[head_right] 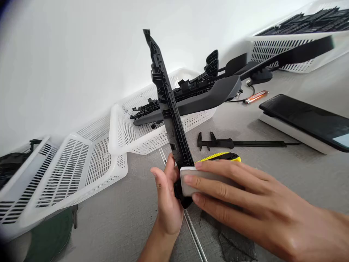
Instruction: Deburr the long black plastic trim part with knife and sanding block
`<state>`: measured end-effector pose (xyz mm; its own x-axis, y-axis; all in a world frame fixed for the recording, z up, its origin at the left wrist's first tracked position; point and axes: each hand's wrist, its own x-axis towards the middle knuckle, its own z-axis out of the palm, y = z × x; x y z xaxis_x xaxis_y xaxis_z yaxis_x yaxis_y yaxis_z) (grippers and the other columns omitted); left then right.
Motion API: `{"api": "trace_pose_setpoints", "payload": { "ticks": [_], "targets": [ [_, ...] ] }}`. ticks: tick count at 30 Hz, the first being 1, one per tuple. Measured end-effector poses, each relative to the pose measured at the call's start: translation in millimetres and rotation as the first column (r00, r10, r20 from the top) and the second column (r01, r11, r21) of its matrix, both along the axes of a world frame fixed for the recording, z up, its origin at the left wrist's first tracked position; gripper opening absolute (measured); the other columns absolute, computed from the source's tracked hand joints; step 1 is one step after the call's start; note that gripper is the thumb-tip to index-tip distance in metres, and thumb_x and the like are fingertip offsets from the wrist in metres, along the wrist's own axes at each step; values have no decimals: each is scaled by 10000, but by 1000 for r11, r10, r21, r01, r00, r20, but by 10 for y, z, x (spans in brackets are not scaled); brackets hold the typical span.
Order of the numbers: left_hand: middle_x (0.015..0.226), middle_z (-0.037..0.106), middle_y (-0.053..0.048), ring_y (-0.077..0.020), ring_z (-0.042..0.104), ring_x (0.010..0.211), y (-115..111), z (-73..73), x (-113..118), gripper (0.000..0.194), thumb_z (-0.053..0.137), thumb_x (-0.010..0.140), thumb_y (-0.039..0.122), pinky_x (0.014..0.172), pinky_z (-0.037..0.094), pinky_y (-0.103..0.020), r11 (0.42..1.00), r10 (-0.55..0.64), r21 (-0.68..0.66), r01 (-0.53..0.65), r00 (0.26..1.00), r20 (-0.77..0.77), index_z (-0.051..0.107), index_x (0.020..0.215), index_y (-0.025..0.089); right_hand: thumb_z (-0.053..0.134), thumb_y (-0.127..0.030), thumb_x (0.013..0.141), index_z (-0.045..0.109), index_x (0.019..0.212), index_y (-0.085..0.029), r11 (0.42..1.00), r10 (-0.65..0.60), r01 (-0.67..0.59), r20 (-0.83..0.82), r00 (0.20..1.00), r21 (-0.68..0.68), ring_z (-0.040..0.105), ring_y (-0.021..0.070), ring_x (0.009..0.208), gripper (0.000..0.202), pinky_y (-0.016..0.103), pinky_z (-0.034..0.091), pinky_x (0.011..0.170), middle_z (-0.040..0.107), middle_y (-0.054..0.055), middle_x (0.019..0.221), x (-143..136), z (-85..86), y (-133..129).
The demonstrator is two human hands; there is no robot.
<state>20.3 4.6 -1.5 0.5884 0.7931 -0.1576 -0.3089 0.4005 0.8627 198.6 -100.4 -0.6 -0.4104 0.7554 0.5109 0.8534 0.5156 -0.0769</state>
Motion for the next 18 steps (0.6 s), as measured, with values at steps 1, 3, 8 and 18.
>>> {"api": "trace_pose_setpoints", "payload": {
  "ticks": [1,3,8,18],
  "targets": [
    [1256,755,-117,-352,624,1312,-1,1,-1,845,410,886,900,1075,517,-451,1000,3,-10,-3,1000,-1,666,1330,229,440,-320,1047,655,1468,-333,999,-25,25,-17,1000,28,505,305,1495,473,461,621,1059,559,-68,1597,13,0,10],
    [1293,748,-118,-361,606,1345,-1,1,0,845,416,888,896,1113,498,-470,1000,-7,-15,7,1000,19,663,1345,229,478,-349,1044,678,1439,-338,997,-23,25,-35,999,68,530,294,1475,442,423,589,1113,567,-76,1590,18,-6,19],
    [1346,733,-121,-374,556,1410,-3,-4,8,846,426,887,891,1175,451,-479,1000,-25,15,24,998,64,688,1328,218,435,-337,1068,634,1487,-349,998,58,-58,8,998,19,492,283,1507,464,416,613,1092,523,-103,1621,-14,-37,-2],
    [1344,727,-143,-386,558,1397,-1,-18,20,899,410,867,919,1168,448,-498,1000,-31,7,31,998,63,671,1337,198,504,-352,1032,700,1405,-387,994,48,-51,37,998,94,565,251,1449,423,350,637,1076,581,-129,1563,14,-44,44]
  ]
}}
